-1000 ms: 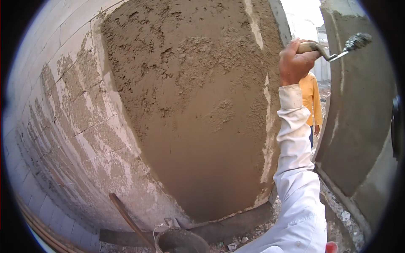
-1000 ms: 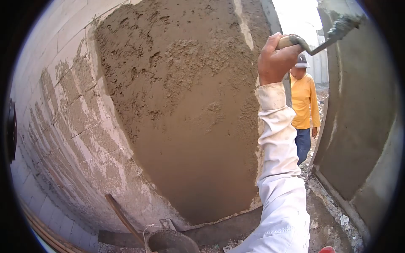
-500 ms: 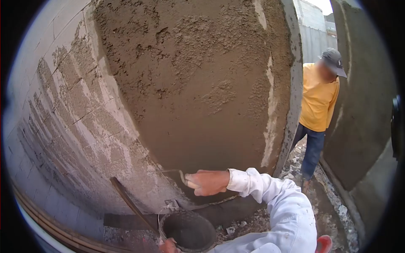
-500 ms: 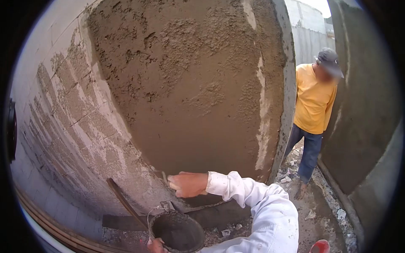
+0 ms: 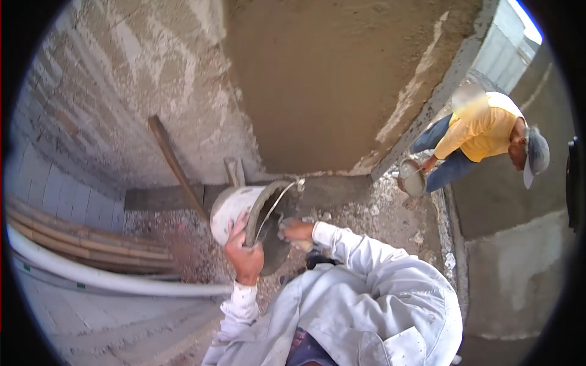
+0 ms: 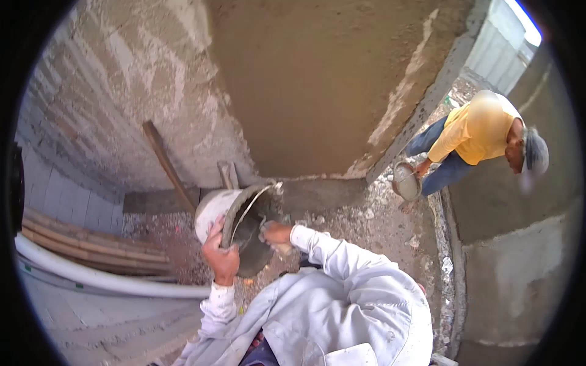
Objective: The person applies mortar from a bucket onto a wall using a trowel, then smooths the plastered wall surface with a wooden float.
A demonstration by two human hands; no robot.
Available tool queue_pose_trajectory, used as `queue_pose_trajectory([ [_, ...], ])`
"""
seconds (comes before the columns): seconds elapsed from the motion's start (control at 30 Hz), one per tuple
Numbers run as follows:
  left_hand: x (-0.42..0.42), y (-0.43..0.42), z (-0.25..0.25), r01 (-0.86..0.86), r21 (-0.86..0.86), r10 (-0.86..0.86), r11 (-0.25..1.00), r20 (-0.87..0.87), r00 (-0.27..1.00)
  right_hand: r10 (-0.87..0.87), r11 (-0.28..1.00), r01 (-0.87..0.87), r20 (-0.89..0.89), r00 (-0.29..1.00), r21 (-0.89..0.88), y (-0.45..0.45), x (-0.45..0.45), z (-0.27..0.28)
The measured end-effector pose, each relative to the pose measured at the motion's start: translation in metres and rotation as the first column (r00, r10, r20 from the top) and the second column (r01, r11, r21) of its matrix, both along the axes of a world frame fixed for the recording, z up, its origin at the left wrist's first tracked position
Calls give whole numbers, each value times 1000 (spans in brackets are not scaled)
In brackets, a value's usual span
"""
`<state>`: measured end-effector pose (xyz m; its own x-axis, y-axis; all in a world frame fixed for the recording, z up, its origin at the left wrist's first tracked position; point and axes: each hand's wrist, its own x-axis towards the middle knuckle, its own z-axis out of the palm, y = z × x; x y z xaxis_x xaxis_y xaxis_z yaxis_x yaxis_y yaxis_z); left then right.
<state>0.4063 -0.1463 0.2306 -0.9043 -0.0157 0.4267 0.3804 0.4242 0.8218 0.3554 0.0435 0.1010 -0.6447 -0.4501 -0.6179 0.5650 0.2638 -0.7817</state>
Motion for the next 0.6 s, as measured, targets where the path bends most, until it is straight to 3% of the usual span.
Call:
queue_pose_trajectory([
  [0.03,6,-3,-1,23,-39,-24,999,-26,999,-31,985,69,238,971,-155,-14,15,-4],
  [0.07,9,-4,-4,18,4,-18,1000,-37,999,61,910,171,531,845,-377,-21,27,-15],
  [0.1,11,-8,-1,42,-21,-42,999,-32,999,205,786,349,747,632,-510,-23,42,-26],
  [0.17,12,-12,-2,24,83,-23,996,-13,1000,437,523,498,719,541,-692,0,63,6],
  [0.23,8,-27,-11,-103,117,107,988,-27,994,344,428,519,665,663,-740,5,88,27],
  [0.33,2,-37,-12,-260,558,32,788,386,922,169,523,469,626,761,-712,9,95,42],
  [0.47,-15,-34,-24,-330,687,28,647,411,911,134,379,494,575,807,-782,27,81,74],
  [0.6,-27,-40,-33,-358,654,52,666,438,897,32,245,449,470,882,-859,62,65,162],
])
